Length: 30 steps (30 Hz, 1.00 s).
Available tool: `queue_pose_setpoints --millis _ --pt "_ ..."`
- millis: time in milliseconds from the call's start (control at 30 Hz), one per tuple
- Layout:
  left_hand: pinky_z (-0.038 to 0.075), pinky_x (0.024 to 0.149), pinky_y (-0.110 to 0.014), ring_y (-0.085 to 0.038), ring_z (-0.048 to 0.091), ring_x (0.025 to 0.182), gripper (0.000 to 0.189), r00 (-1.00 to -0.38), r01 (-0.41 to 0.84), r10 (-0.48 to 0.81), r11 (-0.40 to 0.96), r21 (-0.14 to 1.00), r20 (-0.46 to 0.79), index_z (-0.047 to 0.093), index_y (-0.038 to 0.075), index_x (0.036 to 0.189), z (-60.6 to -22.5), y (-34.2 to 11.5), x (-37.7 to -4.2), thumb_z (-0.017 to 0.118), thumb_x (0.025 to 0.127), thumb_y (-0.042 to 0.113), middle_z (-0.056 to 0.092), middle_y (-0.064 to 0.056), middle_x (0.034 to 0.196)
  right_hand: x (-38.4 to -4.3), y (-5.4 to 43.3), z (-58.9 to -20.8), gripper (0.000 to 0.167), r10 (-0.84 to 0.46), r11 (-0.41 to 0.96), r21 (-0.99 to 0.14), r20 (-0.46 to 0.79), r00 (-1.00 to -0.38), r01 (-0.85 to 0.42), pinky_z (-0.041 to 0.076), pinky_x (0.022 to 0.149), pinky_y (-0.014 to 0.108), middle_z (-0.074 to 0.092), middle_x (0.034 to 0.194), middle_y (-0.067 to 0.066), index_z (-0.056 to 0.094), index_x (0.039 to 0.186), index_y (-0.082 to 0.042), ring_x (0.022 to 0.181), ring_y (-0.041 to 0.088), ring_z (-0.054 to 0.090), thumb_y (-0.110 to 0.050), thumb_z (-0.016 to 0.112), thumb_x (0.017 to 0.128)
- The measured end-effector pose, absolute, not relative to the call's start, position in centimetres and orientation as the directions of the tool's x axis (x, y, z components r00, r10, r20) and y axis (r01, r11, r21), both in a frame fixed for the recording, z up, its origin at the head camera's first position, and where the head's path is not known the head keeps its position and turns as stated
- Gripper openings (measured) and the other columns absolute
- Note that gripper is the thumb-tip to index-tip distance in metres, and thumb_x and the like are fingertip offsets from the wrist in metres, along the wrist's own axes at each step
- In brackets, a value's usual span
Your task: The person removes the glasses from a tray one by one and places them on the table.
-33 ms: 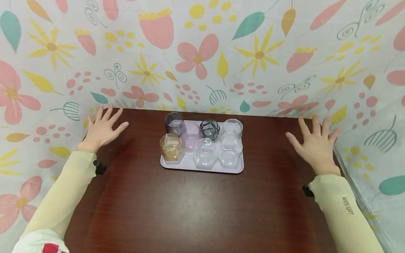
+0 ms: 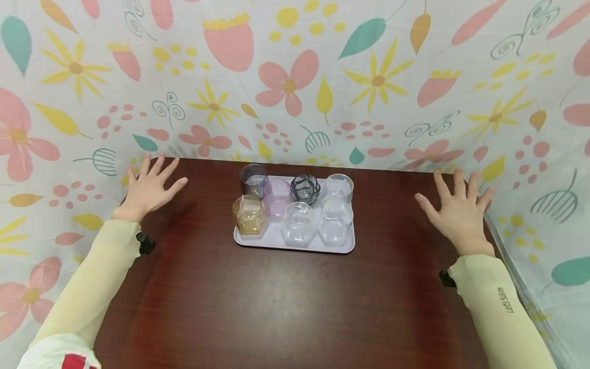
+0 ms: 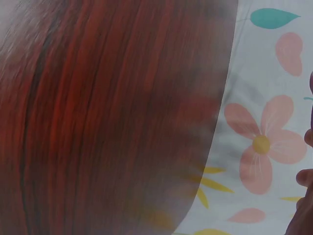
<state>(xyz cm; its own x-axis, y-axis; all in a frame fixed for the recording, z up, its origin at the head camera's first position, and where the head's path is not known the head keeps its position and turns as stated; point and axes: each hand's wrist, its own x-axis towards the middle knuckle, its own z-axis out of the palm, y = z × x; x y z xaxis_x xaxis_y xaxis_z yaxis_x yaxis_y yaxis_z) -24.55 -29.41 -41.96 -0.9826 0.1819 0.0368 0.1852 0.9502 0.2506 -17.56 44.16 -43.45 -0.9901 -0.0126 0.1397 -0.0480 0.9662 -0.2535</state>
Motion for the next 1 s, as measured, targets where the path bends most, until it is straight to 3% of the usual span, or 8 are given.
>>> queue_pose_setpoints --millis 400,1000 --pt "-0.015 0.112 -0.080 -0.044 -0.014 0.158 0.090 -0.984 0.174 0.177 0.955 0.239 0.006 0.018 0.025 0.169 -42.5 -29.4 -24.0 0.034 0.098 0.078 0.004 -0.017 0.174 -16.9 44.2 -43.8 0.085 0.006 0.959 -0.282 0.126 -0.992 -0.030 -0.024 0.105 0.081 -0.009 0.169 0.032 0.008 0.169 -0.015 0.149 0.054 -0.027 -0.060 0.041 0.105" --pt "-0.017 0.112 -0.080 -0.045 -0.014 0.157 0.088 -0.980 0.190 0.198 0.954 0.233 -0.014 0.018 0.027 0.169 -42.5 -27.9 -22.3 0.037 0.099 0.077 0.004 -0.016 0.174 -15.1 43.4 -44.8 0.086 -0.006 0.955 -0.293 0.159 -0.987 -0.053 -0.025 0.109 0.078 0.002 0.168 0.034 0.016 0.168 -0.015 0.152 0.053 -0.022 -0.058 0.052 0.103"
